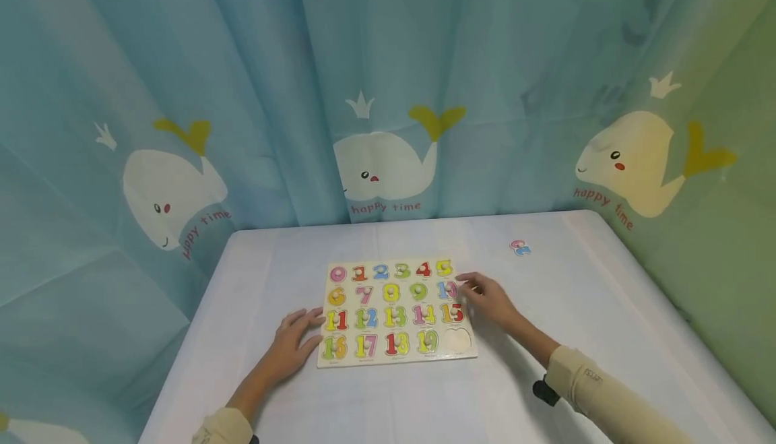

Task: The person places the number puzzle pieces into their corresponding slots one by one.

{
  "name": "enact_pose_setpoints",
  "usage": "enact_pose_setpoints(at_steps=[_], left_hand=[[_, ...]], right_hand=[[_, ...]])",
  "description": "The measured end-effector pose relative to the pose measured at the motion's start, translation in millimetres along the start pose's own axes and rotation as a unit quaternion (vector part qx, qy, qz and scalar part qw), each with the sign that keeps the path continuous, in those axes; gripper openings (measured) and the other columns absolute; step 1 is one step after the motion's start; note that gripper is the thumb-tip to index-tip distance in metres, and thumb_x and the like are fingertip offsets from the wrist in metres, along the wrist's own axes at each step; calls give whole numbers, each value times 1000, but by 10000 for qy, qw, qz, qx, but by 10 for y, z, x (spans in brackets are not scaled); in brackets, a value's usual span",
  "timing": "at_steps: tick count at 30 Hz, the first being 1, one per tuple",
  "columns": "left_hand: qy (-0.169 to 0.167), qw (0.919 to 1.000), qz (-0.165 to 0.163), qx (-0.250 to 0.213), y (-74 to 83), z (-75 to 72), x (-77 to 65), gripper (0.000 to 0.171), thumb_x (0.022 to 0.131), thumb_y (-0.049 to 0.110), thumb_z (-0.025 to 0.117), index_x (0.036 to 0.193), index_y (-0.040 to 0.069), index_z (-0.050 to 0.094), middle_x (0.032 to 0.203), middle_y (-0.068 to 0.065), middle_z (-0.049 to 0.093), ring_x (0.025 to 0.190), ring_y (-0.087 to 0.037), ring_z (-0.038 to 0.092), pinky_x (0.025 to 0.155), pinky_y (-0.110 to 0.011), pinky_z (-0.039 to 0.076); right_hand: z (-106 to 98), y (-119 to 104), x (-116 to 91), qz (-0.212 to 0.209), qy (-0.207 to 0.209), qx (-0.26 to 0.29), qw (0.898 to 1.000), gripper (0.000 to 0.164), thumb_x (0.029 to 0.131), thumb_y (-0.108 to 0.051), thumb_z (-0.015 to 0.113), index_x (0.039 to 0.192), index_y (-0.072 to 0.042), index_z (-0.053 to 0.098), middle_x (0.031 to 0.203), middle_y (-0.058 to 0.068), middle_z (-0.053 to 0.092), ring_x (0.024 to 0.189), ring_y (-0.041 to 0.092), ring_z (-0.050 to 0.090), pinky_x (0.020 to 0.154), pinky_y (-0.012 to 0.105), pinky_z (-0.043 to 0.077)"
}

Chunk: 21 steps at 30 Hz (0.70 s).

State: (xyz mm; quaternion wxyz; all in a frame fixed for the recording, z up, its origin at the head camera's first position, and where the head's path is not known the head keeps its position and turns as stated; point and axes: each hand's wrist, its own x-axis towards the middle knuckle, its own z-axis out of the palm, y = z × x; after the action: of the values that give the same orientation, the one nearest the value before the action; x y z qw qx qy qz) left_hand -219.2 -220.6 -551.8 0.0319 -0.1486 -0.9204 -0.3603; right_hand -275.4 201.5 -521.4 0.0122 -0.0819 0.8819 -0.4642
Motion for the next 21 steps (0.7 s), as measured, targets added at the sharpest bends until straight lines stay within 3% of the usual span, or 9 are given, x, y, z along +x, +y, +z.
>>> enact_pose_setpoints(at_steps=[5,10,15,21], left_hand=[[-13,10000,-62,-9,-8,2,-8,34,89,17,64,123,14,59,139,-1,47,132,-33,29,102,-64,23],[60,10000,-38,-37,-12,-2,12,33,89,18,65,121,16,60,138,1,48,131,-33,30,101,-65,23],[21,9999,-127,10,-11,10,12,31,89,21,64,120,19,59,139,4,48,132,-31,30,102,-64,23],[-41,9997,-210,-100,5,25,-13,32,89,24,64,120,20,60,138,5,48,132,-32,29,102,-65,22]], right_hand=[[-518,370,232,389,1352,-506,9888,29,96,-8,50,121,5,55,101,20,59,90,30,58,61,19,46],[-882,560,400,514,2120,-903,9717,31,92,-3,51,121,9,52,102,24,59,90,34,56,60,23,45],[-1025,628,521,427,2259,-1250,9651,31,91,-1,53,120,10,52,107,28,60,94,41,56,72,43,47],[-1021,685,561,235,1779,-1446,9731,34,91,0,53,123,12,49,115,32,56,97,45,55,78,53,45]])
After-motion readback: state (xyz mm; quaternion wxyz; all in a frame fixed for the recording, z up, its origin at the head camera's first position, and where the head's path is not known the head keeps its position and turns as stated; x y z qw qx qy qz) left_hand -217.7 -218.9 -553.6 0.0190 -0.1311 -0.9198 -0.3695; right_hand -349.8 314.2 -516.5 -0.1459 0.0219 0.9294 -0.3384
